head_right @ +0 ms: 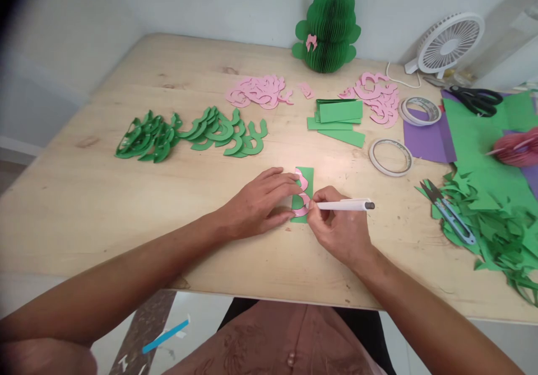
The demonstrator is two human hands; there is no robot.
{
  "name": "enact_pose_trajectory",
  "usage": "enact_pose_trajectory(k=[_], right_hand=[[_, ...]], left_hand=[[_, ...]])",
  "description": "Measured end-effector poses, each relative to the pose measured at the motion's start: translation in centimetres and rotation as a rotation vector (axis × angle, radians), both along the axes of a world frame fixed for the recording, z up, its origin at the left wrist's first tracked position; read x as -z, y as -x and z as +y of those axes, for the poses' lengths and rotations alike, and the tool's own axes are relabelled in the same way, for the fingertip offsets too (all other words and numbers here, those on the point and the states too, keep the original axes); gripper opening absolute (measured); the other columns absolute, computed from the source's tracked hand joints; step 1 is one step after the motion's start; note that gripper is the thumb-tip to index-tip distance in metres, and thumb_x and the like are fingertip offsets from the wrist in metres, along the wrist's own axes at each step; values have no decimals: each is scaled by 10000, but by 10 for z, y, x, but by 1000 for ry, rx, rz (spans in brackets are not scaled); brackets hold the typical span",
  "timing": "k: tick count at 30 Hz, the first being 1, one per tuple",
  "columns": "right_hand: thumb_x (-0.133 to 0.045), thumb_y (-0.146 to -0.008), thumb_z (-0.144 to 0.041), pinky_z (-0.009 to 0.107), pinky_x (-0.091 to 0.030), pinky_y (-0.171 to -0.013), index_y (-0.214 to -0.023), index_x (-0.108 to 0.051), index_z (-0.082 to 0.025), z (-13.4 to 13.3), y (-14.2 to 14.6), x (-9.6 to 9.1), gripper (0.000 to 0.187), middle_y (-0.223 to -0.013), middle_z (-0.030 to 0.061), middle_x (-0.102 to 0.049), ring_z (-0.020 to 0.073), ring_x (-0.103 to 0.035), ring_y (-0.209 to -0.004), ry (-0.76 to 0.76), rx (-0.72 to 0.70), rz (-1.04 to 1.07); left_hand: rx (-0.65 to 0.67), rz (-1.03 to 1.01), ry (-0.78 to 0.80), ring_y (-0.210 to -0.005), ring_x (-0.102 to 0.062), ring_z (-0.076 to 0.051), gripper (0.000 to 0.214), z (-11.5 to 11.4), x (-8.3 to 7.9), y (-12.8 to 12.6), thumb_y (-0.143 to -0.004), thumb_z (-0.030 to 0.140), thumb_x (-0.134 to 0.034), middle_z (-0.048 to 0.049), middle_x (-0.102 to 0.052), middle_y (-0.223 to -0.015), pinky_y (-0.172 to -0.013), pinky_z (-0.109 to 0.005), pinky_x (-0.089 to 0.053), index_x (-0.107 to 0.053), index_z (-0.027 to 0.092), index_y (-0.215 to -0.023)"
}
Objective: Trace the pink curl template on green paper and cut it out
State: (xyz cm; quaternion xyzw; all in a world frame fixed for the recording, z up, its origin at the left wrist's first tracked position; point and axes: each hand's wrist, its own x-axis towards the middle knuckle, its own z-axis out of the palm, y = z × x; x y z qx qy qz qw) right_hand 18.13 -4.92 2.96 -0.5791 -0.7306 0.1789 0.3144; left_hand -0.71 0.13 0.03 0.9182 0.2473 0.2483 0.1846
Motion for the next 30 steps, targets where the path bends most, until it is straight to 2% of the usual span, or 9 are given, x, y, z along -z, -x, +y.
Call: enact_pose_trajectory(k=[8, 13, 30], right_hand=[[-520, -793, -204, 209, -239, -345, -683, -539, -180, 0, 0, -1, 114, -467, -59, -448, 62, -333, -349, -29, 1, -13], [-518, -790, -213, 201, -285, -355, -692, -533, -185, 0, 1, 0, 104, -503, -42, -505, 69, -382, -373, -5, 14, 5], [-517, -783, -217, 196, -267, -338, -673, -528, -186, 1, 3, -1, 114, -481, -49, -476, 63, -353, -359, -37, 18, -2]], left_hand=[[1, 2, -7, -1143, -513, -218, 259, 0, -1, 0, -878, 244, -466, -127, -581, -1181, -1022, -405, -332, -511, 148, -1115], [-2, 3, -3, -1143, -516, -219, 249, 0, -1, 0, -875, 242, -468, -129, -582, -1184, -1022, -409, -334, -512, 157, -1105], [-2, -10, -9, -1116, -528, -215, 252, 0, -1, 0, -877, 248, -462, -126, -589, -1163, -1015, -405, -338, -516, 149, -1102]])
